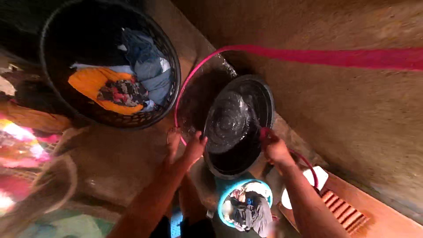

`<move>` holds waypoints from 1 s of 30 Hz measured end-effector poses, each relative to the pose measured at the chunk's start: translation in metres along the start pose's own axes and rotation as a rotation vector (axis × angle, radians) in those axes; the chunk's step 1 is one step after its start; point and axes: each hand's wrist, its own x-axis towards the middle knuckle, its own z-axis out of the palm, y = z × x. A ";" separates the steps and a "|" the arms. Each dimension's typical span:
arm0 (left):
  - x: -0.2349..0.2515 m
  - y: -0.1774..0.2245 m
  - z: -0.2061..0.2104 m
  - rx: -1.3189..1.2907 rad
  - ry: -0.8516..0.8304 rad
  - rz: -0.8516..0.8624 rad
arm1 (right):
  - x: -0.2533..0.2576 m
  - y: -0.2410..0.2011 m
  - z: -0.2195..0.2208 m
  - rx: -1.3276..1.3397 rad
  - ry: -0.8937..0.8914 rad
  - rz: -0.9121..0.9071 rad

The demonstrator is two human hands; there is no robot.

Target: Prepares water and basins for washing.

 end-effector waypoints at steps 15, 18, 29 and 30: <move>-0.133 0.096 0.000 0.058 -0.011 0.114 | -0.153 0.034 0.010 -0.261 -0.457 -0.219; -0.150 0.104 -0.004 0.106 0.021 0.143 | -0.163 0.054 0.014 -0.261 -0.514 -0.228; -0.137 0.162 0.065 0.303 -0.003 0.341 | -0.168 0.098 0.043 -0.364 -0.574 -0.187; -0.133 0.165 0.070 0.308 -0.010 0.352 | -0.167 0.101 0.044 -0.361 -0.562 -0.183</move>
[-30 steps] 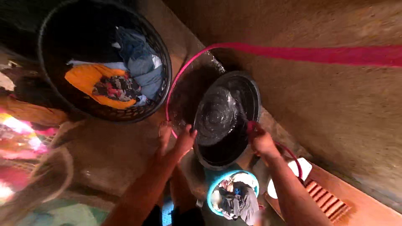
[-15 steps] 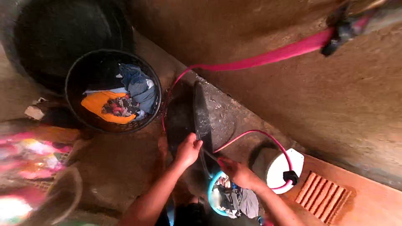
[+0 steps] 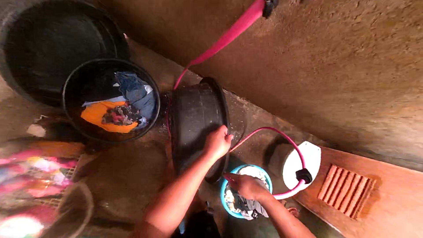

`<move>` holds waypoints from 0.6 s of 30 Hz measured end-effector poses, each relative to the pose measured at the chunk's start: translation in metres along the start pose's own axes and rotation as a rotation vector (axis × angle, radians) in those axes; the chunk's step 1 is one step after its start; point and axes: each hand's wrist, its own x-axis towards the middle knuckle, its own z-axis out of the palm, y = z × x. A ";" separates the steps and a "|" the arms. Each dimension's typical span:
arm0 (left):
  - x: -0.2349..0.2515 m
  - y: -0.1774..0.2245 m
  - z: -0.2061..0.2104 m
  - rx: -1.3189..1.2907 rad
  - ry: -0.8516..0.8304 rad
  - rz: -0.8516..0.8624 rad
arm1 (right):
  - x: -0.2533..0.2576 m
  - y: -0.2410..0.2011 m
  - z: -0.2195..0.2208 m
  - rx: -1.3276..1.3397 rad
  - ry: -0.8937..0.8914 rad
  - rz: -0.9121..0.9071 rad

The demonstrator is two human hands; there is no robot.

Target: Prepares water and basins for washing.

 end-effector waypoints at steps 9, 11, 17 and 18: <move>-0.006 -0.036 -0.044 -0.072 0.130 0.009 | 0.019 0.027 0.009 0.042 0.027 0.052; -0.010 -0.044 -0.064 -0.111 0.165 -0.030 | 0.025 0.029 0.010 0.044 0.014 0.080; -0.016 -0.055 -0.111 -0.147 0.171 -0.095 | 0.027 0.018 0.006 0.122 0.022 -0.043; -0.019 -0.055 -0.111 -0.138 0.163 -0.086 | 0.019 0.010 0.002 0.181 0.043 -0.121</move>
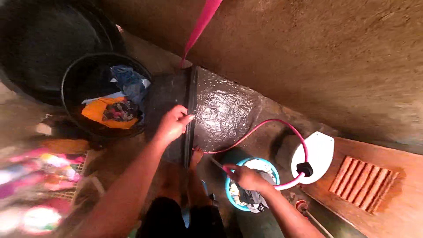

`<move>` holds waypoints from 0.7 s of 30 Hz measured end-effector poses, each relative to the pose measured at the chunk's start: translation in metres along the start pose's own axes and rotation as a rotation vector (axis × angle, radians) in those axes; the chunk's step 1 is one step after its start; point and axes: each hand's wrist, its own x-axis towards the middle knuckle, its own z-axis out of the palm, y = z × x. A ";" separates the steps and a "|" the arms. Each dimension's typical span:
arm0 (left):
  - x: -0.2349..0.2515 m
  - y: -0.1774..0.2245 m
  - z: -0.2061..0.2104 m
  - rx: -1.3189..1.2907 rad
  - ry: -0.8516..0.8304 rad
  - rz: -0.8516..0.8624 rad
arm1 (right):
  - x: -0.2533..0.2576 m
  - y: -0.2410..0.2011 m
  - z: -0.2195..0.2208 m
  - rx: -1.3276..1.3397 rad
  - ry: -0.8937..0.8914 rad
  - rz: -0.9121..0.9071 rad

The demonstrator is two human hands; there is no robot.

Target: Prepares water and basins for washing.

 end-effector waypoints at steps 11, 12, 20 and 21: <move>-0.019 -0.007 0.006 0.113 0.031 0.010 | 0.024 -0.016 -0.032 -0.060 0.222 0.090; -0.021 0.000 0.009 0.123 0.023 0.005 | 0.032 -0.004 -0.022 -0.106 0.198 0.136; -0.014 0.048 0.091 0.025 -0.193 0.128 | 0.052 0.053 0.037 -0.187 0.095 0.372; -0.015 0.055 0.091 -0.006 -0.208 0.148 | 0.051 0.056 0.036 -0.194 0.092 0.390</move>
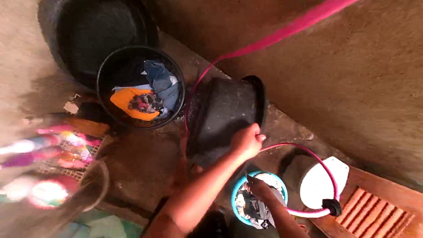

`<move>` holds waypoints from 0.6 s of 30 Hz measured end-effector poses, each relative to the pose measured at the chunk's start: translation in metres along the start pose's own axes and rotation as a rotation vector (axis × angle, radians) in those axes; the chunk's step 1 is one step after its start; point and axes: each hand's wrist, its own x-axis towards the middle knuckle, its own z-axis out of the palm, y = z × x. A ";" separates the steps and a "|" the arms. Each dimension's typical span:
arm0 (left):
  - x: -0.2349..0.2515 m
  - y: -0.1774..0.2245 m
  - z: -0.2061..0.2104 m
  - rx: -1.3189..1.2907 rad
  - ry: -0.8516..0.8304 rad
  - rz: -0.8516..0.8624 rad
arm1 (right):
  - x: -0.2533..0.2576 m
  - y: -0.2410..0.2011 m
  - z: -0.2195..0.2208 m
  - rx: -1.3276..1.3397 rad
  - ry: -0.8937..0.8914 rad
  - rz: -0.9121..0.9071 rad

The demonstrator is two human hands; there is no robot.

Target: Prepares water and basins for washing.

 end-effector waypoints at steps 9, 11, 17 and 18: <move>0.059 -0.052 -0.034 -0.303 0.099 -0.112 | -0.008 -0.019 -0.048 -0.186 0.212 0.244; 0.085 -0.098 -0.035 -0.421 0.165 -0.242 | -0.007 -0.042 -0.069 -0.245 0.218 0.258; 0.106 -0.177 -0.071 -0.440 0.366 -0.390 | 0.003 -0.138 -0.101 -0.438 0.164 0.235; 0.108 -0.185 -0.079 -0.418 0.361 -0.401 | 0.004 -0.157 -0.103 -0.477 0.141 0.221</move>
